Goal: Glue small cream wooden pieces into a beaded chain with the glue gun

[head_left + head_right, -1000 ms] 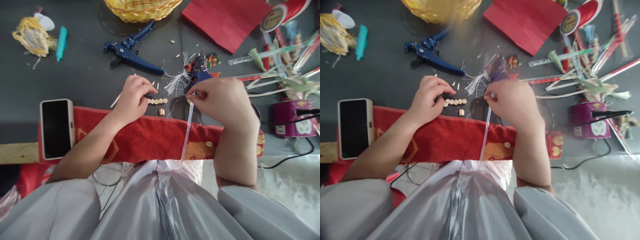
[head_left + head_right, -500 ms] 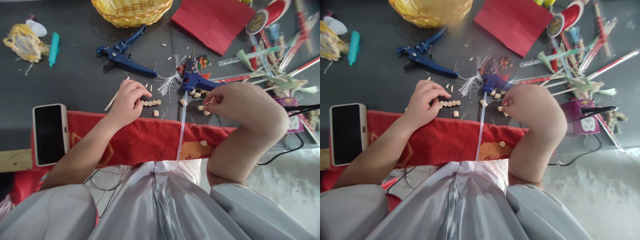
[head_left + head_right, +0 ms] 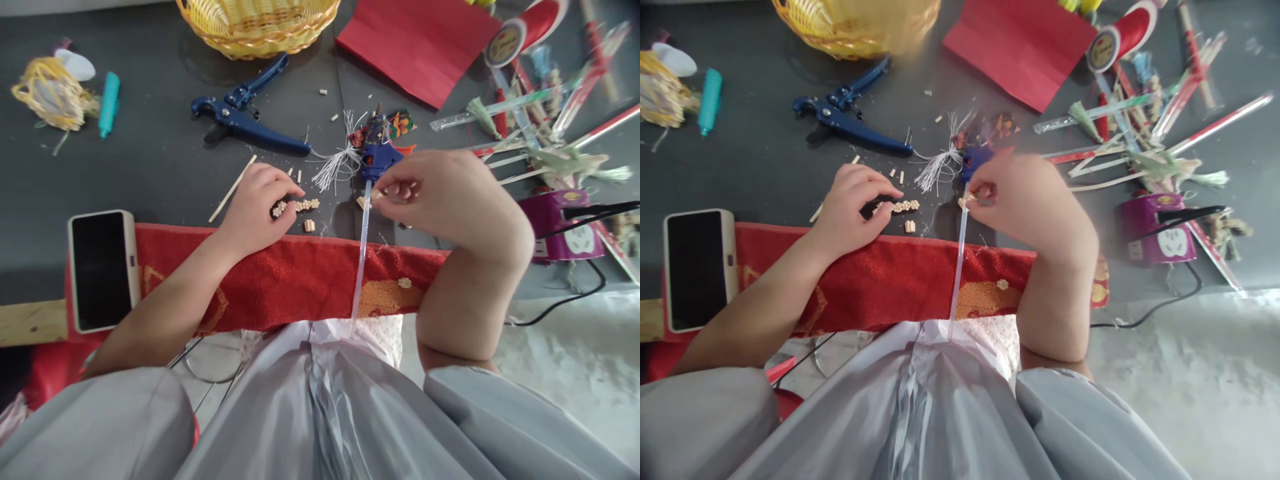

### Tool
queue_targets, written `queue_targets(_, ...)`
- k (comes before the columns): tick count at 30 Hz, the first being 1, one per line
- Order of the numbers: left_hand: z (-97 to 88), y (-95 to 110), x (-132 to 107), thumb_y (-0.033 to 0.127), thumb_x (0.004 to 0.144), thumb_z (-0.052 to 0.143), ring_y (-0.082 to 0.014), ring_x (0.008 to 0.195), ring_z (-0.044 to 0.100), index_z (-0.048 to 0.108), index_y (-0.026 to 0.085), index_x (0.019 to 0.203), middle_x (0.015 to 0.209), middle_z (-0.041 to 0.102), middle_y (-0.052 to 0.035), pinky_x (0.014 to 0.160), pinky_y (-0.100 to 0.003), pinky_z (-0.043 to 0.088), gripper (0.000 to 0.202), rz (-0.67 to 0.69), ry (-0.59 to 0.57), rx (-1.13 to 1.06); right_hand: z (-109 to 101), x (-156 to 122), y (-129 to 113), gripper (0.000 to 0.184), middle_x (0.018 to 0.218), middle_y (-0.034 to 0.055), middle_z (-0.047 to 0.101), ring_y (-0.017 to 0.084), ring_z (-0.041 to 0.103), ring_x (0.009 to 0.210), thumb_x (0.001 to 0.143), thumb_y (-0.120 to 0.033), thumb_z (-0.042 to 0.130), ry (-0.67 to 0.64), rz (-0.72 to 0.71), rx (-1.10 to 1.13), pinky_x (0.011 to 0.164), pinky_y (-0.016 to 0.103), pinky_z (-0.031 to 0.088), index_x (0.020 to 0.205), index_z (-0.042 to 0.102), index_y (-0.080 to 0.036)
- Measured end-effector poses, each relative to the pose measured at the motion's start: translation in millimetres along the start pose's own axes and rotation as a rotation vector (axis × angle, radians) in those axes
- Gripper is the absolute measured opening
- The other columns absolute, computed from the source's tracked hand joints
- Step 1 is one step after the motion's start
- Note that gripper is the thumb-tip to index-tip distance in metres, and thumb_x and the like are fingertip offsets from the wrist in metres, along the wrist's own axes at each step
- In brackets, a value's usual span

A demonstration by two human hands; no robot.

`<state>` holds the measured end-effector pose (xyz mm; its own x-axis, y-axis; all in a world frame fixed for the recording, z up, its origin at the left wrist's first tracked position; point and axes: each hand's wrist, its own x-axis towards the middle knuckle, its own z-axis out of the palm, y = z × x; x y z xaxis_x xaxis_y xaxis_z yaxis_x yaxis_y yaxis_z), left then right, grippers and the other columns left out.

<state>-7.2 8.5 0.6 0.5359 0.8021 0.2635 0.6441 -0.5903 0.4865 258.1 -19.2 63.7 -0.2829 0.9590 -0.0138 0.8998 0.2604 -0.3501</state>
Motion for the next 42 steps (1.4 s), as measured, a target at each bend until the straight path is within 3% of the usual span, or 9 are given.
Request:
queue_targets(3,-0.8,3.0,-0.5,0.029,0.082,0.056,-0.0272,0.113,0.058,0.066,0.027,0.099,0.105,0.067,-0.0053,0.106,-0.049,0.045,0.020,0.022,-0.040,0.010,9.1,7.1,-12.7,0.012,0.083,0.0063,0.070,0.020,0.064,0.077,0.079,-0.016,0.060,0.015,-0.085,0.088,0.073,0.033,0.049,0.081,0.071,-0.021)
queue_targets(8,-3.9,3.6,-1.1,0.023,0.073,0.059,-0.0302,0.116,0.057,0.064,0.027,0.106,0.111,0.064,-0.0070,0.105,-0.050,0.046,0.033,0.041,-0.076,0.023,32.5,15.1,-21.0,0.016,0.084,0.0064,0.068,0.021,0.063,0.081,0.080,-0.014,0.055,0.055,-0.181,0.080,0.071,0.033,0.047,0.084,0.069,-0.021)
queue_targets(16,0.2,0.4,-1.6,0.022,0.078,0.060,-0.0302,0.116,0.056,0.065,0.026,0.107,0.112,0.065,-0.0079,0.104,-0.050,0.047,0.029,0.031,-0.075,0.019,43.8,20.1,-17.2,0.018,0.097,0.0079,0.066,0.025,0.061,0.099,0.087,-0.016,0.053,0.116,-0.269,0.059,0.088,0.038,0.049,0.092,0.068,-0.024)
queue_targets(24,1.9,-0.7,-1.5,0.024,0.083,0.059,-0.0279,0.113,0.057,0.067,0.022,0.104,0.109,0.066,-0.0081,0.102,-0.047,0.048,0.023,0.051,-0.040,0.049,52.5,19.8,-15.8,0.019,0.094,0.0087,0.067,0.025,0.061,0.095,0.088,-0.018,0.051,0.130,-0.309,0.084,0.085,0.039,0.049,0.095,0.068,-0.019)
queue_targets(42,-2.0,-0.3,-1.2,0.021,0.083,0.059,-0.0280,0.111,0.057,0.068,0.020,0.102,0.102,0.067,-0.0075,0.102,-0.048,0.047,0.021,0.048,-0.073,0.056,48.9,17.8,-18.3,0.020,0.089,0.0093,0.070,0.022,0.062,0.086,0.089,-0.019,0.050,0.051,-0.258,0.014,0.073,0.033,0.044,0.096,0.069,-0.018)
